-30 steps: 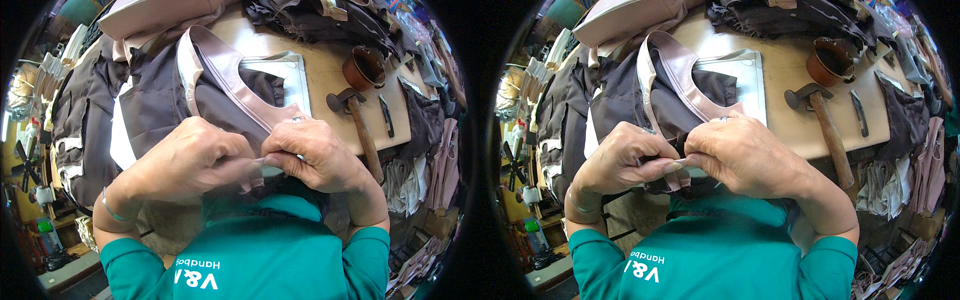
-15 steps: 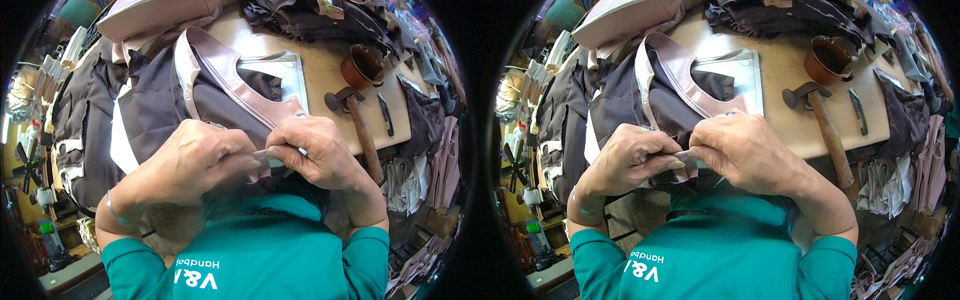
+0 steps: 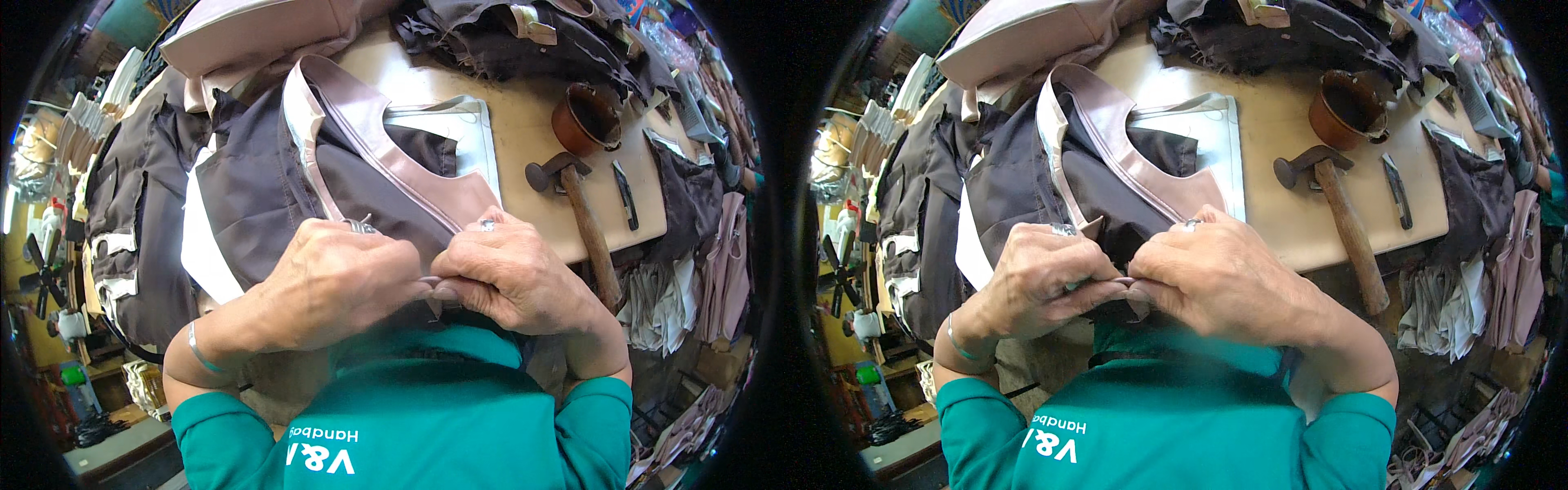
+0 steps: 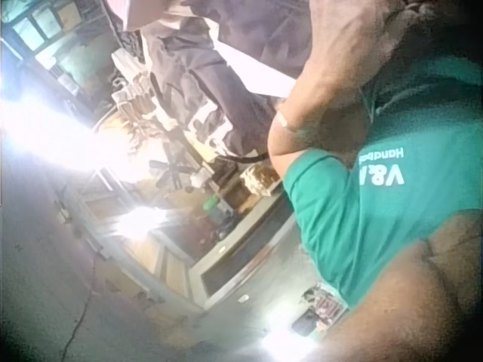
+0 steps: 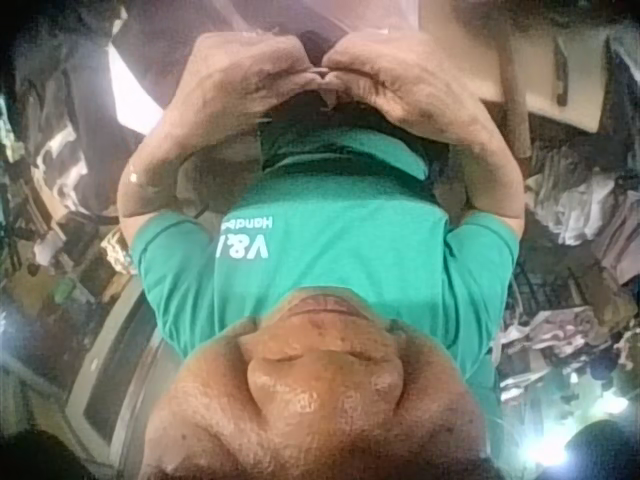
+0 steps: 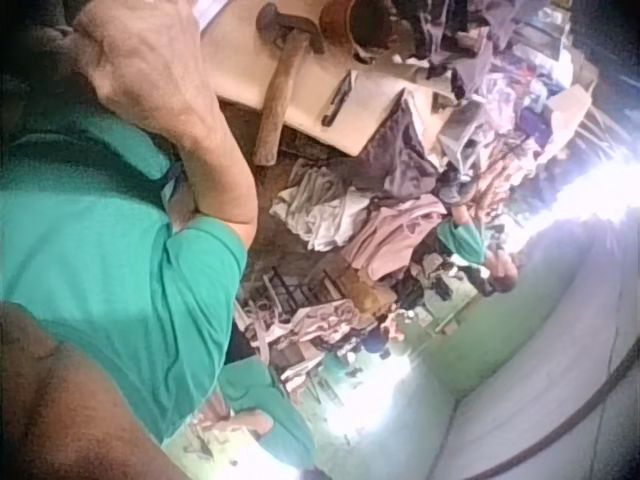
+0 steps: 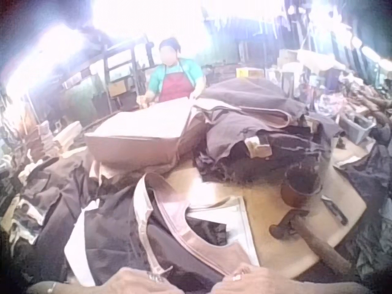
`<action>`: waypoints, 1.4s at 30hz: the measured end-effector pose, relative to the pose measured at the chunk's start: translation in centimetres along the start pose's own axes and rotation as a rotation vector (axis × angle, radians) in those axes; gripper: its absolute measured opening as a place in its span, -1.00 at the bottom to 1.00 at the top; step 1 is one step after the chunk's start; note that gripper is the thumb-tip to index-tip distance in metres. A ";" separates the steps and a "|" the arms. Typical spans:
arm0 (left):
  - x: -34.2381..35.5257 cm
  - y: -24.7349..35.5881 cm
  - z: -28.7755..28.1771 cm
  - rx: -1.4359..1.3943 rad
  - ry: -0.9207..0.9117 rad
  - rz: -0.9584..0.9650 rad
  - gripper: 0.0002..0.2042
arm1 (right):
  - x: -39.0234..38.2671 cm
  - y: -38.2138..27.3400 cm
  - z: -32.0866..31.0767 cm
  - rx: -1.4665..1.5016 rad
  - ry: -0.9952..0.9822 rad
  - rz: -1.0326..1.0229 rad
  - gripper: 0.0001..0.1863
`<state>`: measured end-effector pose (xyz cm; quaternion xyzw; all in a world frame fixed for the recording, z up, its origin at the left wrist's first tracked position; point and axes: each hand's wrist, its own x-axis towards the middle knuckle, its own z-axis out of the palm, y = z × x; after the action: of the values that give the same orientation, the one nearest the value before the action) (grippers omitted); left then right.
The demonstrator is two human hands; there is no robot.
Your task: The person is assembling a handbag by hand, using a hammer to secure the edges of the fabric and lining. They repeatedly fold the material, align the seams, and tap the edges with the hammer to flatten and secure them. The person also uses a small knife to trim excess material from the bag's corners.
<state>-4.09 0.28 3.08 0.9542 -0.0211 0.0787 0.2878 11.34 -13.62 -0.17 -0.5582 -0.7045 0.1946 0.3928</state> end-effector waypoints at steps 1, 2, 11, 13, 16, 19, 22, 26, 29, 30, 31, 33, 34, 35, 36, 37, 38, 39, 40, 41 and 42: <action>-0.1 0.0 0.1 0.048 0.021 0.053 -0.89 | 0.0 0.2 0.0 0.024 0.003 -0.018 -0.87; -0.1 -0.1 0.3 0.061 0.015 0.083 -0.89 | -0.1 0.3 -0.3 0.032 -0.012 -0.043 -0.86; 0.6 -4.1 -0.7 -0.132 -0.330 0.061 -0.72 | -0.7 -1.6 -1.1 -0.006 -0.148 -0.022 -0.88; 0.2 -6.3 -0.5 -0.129 -0.307 0.042 -0.69 | -1.0 -1.5 -2.1 0.029 -0.056 -0.040 -0.89; 0.6 -7.0 -1.6 -0.011 -0.449 -0.230 -0.65 | -0.8 -0.1 -3.4 -0.004 -0.117 0.064 -0.91; 1.5 -8.8 -4.9 0.128 -0.038 -0.139 -0.77 | 2.5 2.5 -3.6 -0.083 -0.043 0.124 -0.92; 4.8 -6.2 -9.7 0.589 0.457 -0.105 -0.84 | 6.2 5.8 -4.2 -0.368 0.494 -0.161 -0.96; 2.7 -0.5 -12.9 1.390 0.289 0.256 -0.76 | 5.9 4.5 -5.8 -0.631 0.812 -0.462 -0.92; 3.9 4.4 -2.8 1.077 -0.075 0.147 -0.74 | 0.7 7.3 -4.9 -0.781 0.649 -0.331 -0.88; 3.5 5.3 -0.8 0.832 -0.180 0.200 -0.75 | -1.1 8.3 -3.9 -0.784 0.525 -0.260 -0.86; 3.0 3.2 2.5 0.642 -0.283 0.191 -0.80 | -2.7 8.8 -2.9 -0.790 0.365 -0.168 -0.88; 2.8 1.7 5.0 0.350 -0.395 0.164 -0.82 | -4.5 8.6 -1.9 -0.810 0.210 -0.080 -0.90; 2.9 1.7 4.9 0.254 -0.408 0.143 -0.80 | -5.0 8.3 -1.8 -0.825 0.217 -0.087 -0.91; 3.1 1.8 4.6 0.158 -0.418 0.120 -0.77 | -5.4 8.2 -1.5 -0.839 0.222 -0.095 -0.91; 3.4 2.0 3.9 0.101 -0.359 0.105 -0.74 | -5.7 8.2 -1.3 -0.860 0.215 -0.100 -0.91; 4.0 2.7 2.9 0.214 -0.344 0.114 -0.72 | -6.1 8.3 -1.2 -0.888 0.208 -0.092 -0.91; 4.4 3.5 1.8 0.327 -0.327 0.121 -0.71 | -6.6 8.5 -1.0 -0.916 0.201 -0.086 -0.91; 4.4 4.3 0.9 0.421 -0.396 0.120 -0.67 | -7.0 8.7 -0.8 -0.921 0.186 -0.050 -0.90; 4.7 4.3 0.5 0.422 -0.447 0.136 -0.67 | -7.2 8.8 -0.7 -0.918 0.203 -0.045 -0.89; 5.3 4.0 0.1 0.424 -0.497 0.154 -0.67 | -7.4 9.0 -0.6 -0.915 0.220 -0.040 -0.89; 5.9 3.7 -0.4 0.433 -0.546 0.165 -0.67 | -7.3 8.9 -0.7 -0.910 0.242 -0.044 -0.89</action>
<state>1.40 -2.51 6.41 0.9740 -0.1570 -0.1536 0.0552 17.98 -17.93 -8.52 -0.6773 -0.6790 -0.2088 0.1915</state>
